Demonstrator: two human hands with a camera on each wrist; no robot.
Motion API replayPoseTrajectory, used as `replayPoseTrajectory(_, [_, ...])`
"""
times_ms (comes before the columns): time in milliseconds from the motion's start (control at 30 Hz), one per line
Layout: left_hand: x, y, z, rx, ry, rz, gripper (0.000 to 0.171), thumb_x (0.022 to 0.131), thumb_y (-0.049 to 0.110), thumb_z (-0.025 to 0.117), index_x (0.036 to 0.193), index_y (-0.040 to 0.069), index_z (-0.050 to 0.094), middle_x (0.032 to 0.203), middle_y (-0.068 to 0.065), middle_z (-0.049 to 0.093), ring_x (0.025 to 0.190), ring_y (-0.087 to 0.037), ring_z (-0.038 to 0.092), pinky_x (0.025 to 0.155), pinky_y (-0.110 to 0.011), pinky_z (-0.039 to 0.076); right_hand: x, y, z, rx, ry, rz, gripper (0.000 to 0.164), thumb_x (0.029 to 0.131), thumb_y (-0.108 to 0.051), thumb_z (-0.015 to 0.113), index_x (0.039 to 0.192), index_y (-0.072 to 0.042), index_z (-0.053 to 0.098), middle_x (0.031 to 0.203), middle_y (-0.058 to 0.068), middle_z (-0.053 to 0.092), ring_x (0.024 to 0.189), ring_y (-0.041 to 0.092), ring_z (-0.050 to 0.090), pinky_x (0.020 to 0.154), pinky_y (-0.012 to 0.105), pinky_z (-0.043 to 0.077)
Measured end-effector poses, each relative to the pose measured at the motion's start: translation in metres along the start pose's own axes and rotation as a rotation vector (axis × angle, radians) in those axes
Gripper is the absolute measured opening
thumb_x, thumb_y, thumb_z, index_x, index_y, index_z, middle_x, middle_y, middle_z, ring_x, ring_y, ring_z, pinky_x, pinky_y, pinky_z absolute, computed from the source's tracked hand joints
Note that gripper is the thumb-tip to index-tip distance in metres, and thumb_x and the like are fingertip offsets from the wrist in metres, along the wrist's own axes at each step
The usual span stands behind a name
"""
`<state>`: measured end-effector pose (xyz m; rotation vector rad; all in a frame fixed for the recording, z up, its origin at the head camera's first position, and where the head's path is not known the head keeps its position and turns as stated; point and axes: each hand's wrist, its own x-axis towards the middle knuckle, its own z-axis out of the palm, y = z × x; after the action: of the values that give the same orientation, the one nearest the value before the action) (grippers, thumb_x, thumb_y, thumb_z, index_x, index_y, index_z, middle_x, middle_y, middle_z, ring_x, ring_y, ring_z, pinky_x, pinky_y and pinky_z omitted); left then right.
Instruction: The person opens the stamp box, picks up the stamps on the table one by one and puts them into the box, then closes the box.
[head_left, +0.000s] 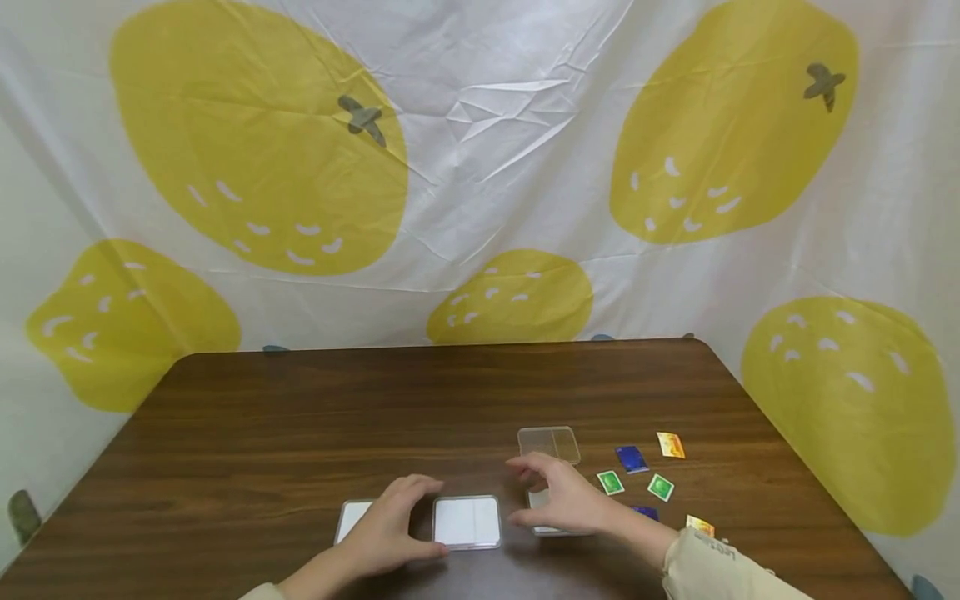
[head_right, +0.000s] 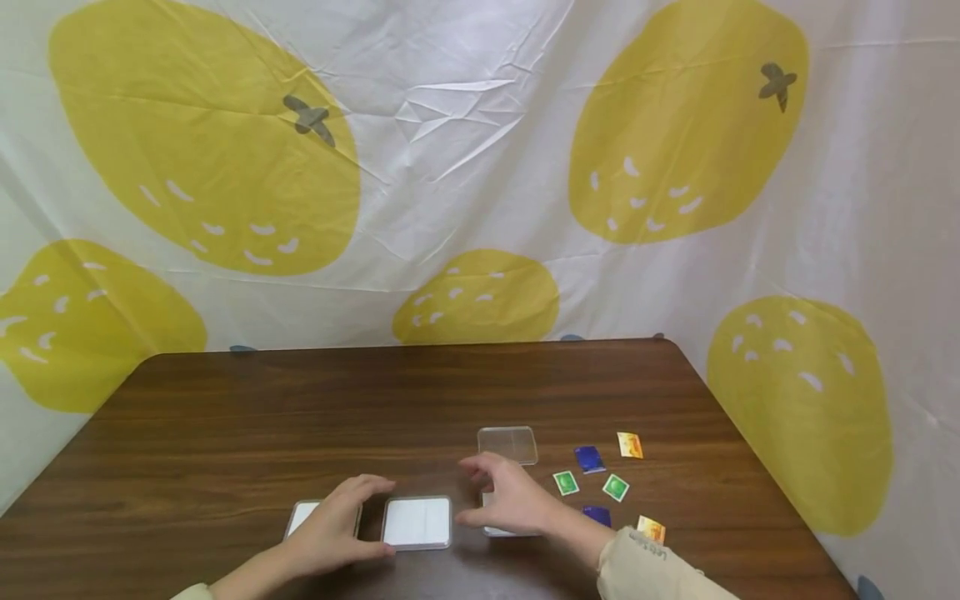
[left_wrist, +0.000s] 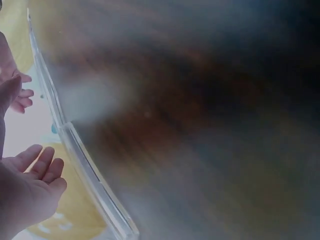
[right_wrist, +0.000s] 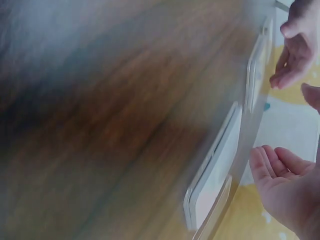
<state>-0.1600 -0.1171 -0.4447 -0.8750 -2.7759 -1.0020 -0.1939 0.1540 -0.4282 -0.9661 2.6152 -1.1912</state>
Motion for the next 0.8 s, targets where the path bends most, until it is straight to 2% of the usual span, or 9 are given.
replayPoseTrajectory(267, [0.001,-0.007,0.002,0.052,0.025,-0.013,0.063,0.063,0.036,0.079,0.112,0.004,0.057,0.109,-0.002,0.057,0.102,-0.021,0.052,0.085,-0.04,0.045,0.003,-0.011,0.011,0.011,-0.003,0.003,0.065,0.066,-0.026,0.078,0.116,0.006,0.052,0.106,0.014,0.057,0.094,0.029,0.056,0.078,0.03,0.049])
replayPoseTrajectory(533, [0.0,-0.009,0.001,0.071,0.002,-0.015,0.061,0.063,0.039,0.079,0.107,0.003,0.058,0.103,-0.001,0.058,0.097,-0.02,0.051,0.082,-0.038,0.045,0.005,-0.013,0.018,0.007,-0.045,0.014,0.068,0.065,-0.025,0.079,0.117,0.008,0.051,0.106,0.012,0.056,0.096,0.027,0.054,0.076,0.024,0.049])
replayPoseTrajectory(800, [0.0,-0.008,0.002,0.096,-0.042,-0.061,0.059,0.063,0.038,0.079,0.107,0.005,0.059,0.101,0.001,0.057,0.096,-0.019,0.05,0.081,-0.036,0.045,0.004,-0.014,0.024,-0.048,-0.085,-0.005,0.068,0.062,-0.025,0.08,0.114,0.009,0.052,0.105,0.01,0.054,0.093,0.022,0.052,0.075,0.021,0.048])
